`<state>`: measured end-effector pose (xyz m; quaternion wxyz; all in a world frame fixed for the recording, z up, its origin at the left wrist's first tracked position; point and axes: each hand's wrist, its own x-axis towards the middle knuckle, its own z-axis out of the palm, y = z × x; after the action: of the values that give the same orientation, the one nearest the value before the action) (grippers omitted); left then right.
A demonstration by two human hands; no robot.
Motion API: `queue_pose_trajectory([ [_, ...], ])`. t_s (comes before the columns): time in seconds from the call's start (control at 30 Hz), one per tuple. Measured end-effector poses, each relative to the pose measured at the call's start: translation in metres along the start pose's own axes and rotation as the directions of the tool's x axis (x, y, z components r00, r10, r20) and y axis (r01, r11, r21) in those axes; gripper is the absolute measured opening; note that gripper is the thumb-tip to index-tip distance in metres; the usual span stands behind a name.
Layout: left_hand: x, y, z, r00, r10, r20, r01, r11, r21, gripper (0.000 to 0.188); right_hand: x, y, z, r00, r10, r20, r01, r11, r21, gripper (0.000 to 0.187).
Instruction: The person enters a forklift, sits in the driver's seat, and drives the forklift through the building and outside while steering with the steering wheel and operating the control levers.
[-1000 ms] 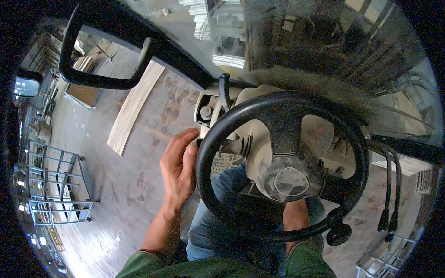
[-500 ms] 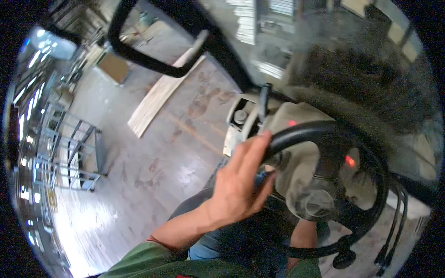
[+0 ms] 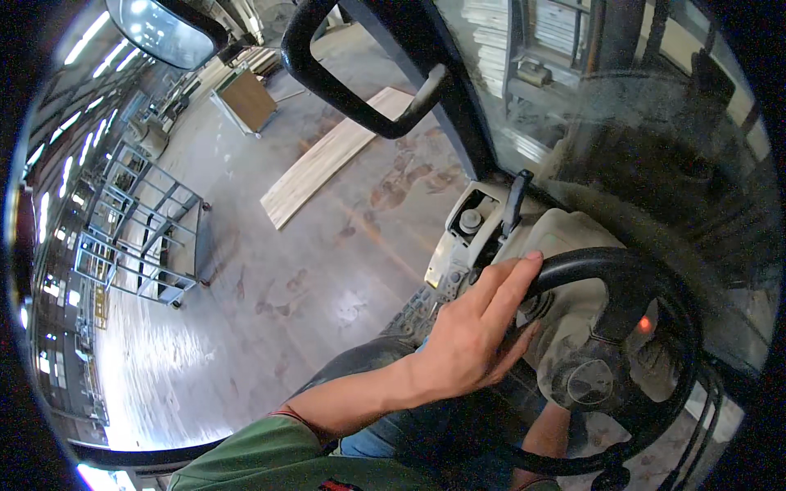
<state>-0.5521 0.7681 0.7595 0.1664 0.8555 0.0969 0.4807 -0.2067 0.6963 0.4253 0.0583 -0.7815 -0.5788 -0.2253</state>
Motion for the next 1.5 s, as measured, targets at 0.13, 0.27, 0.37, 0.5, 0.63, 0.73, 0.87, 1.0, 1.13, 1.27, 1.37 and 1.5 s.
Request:
queue_pose_trajectory([
  [0.13, 0.002, -0.001, -0.001, 1.0, -0.001, 0.011, 0.002, 1.0, -0.002, 0.078, -0.011, -0.009, -0.01, 1.0, 0.002, 0.002, -0.003, 0.996, 0.084, 0.048],
  [0.27, 0.003, -0.006, 0.003, 1.0, -0.005, 0.009, 0.005, 1.0, -0.012, 0.08, -0.004, -0.011, -0.044, 0.999, 0.045, 0.012, -0.046, 0.989, 0.139, 0.047],
  [0.37, 0.003, -0.018, 0.002, 0.999, -0.039, 0.005, 0.039, 0.999, 0.017, 0.077, 0.019, -0.045, -0.105, 0.989, 0.137, 0.049, -0.143, 0.98, 0.138, 0.047],
  [0.5, 0.008, -0.03, 0.017, 1.0, -0.009, -0.027, 0.011, 0.995, 0.103, 0.07, -0.09, -0.001, -0.119, 0.977, 0.206, 0.056, -0.212, 0.967, 0.14, 0.046],
  [0.63, 0.006, -0.034, 0.021, 0.998, -0.038, -0.049, 0.044, 0.991, 0.128, 0.068, -0.2, 0.011, -0.283, 0.827, 0.555, 0.091, -0.362, 0.4, 0.842, 0.032],
  [0.73, 0.016, -0.031, 0.036, 0.998, -0.023, -0.066, 0.029, 0.996, 0.079, 0.068, -0.206, 0.024, -0.36, 0.692, 0.652, -0.309, -0.475, 0.735, 0.484, 0.04],
  [0.87, 0.019, -0.026, 0.055, 0.997, -0.004, -0.071, 0.008, 0.998, 0.059, 0.069, -0.198, 0.055, -0.33, 0.841, 0.492, -0.223, -0.532, 0.828, -0.177, 0.054],
  [1.0, 0.023, -0.022, 0.077, 0.989, 0.024, -0.145, -0.014, 0.998, 0.066, 0.071, -0.206, 0.126, -0.32, 0.788, 0.443, -0.428, -0.59, 0.742, -0.318, 0.049],
  [1.13, 0.025, -0.014, 0.084, 0.99, 0.001, -0.14, 0.008, 0.998, 0.065, 0.073, -0.198, 0.176, -0.315, 0.855, 0.474, -0.212, -0.519, 0.794, -0.316, 0.039],
  [1.27, 0.034, -0.009, 0.089, 0.991, -0.004, -0.133, 0.013, 0.997, 0.07, 0.074, -0.162, 0.249, -0.341, 0.885, 0.363, -0.292, -0.426, 0.885, -0.189, 0.027],
  [1.37, 0.033, -0.003, 0.096, 0.992, -0.012, -0.128, 0.021, 0.997, 0.072, 0.074, -0.163, 0.285, -0.351, 0.921, 0.286, -0.263, -0.353, 0.899, -0.258, 0.031],
  [1.5, 0.031, 0.001, 0.095, 0.995, -0.048, -0.089, 0.052, 0.998, 0.035, 0.075, -0.158, 0.289, -0.354, 0.928, 0.325, -0.182, -0.362, 0.902, -0.236, 0.037],
])
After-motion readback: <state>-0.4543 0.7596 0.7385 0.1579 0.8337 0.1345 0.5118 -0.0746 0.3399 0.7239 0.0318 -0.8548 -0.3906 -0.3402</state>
